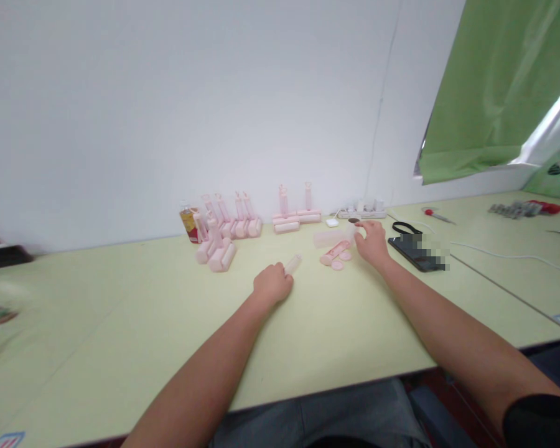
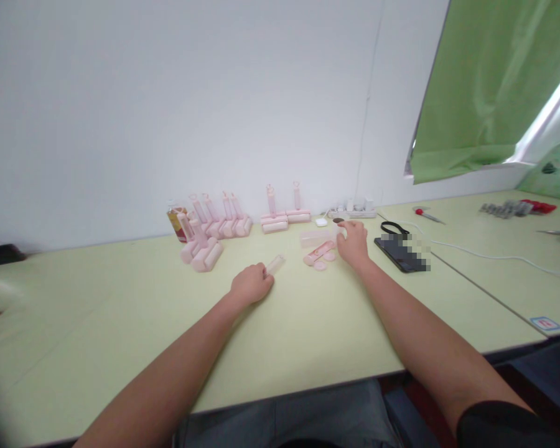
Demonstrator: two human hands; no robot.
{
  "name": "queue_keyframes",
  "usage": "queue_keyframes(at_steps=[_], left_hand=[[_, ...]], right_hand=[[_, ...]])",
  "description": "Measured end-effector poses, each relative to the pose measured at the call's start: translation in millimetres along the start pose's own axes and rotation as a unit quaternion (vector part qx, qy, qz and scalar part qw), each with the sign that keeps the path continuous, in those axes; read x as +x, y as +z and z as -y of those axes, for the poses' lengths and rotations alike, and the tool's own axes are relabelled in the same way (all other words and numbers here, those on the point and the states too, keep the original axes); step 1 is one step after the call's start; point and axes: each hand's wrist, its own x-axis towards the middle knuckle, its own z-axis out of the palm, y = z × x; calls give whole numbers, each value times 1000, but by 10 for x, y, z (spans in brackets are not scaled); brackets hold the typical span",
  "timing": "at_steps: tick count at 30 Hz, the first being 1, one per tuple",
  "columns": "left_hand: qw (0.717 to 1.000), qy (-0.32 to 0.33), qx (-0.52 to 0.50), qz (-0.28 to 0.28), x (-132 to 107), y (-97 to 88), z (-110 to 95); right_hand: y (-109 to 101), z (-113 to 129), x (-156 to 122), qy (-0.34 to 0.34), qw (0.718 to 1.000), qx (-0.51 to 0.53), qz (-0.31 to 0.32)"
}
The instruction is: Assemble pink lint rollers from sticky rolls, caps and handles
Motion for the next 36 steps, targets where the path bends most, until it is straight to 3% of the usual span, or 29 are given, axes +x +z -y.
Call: queue_keyframes(at_steps=[11,25,28,31,33,36], left_hand=[[1000,-4,-2,-20,27,-1,46],[1000,6,16,-17,7,-39,5],[1000,12,12,-19,1,-40,7],[999,15,2,-29,-7,-40,5],[997,28,-18,-67,-11,-48,-9],[980,86,-98,-153,-27,-77,-64]], right_hand=[[109,-126,-20,-7,995,7,101],[-22,-155,42,58,998,13,15],[-111,-107,74,56,997,22,-42],[-231,10,112,61,988,78,-121],[-288,140,108,70,976,151,-141],[-303,426,-3,95,940,319,-75]])
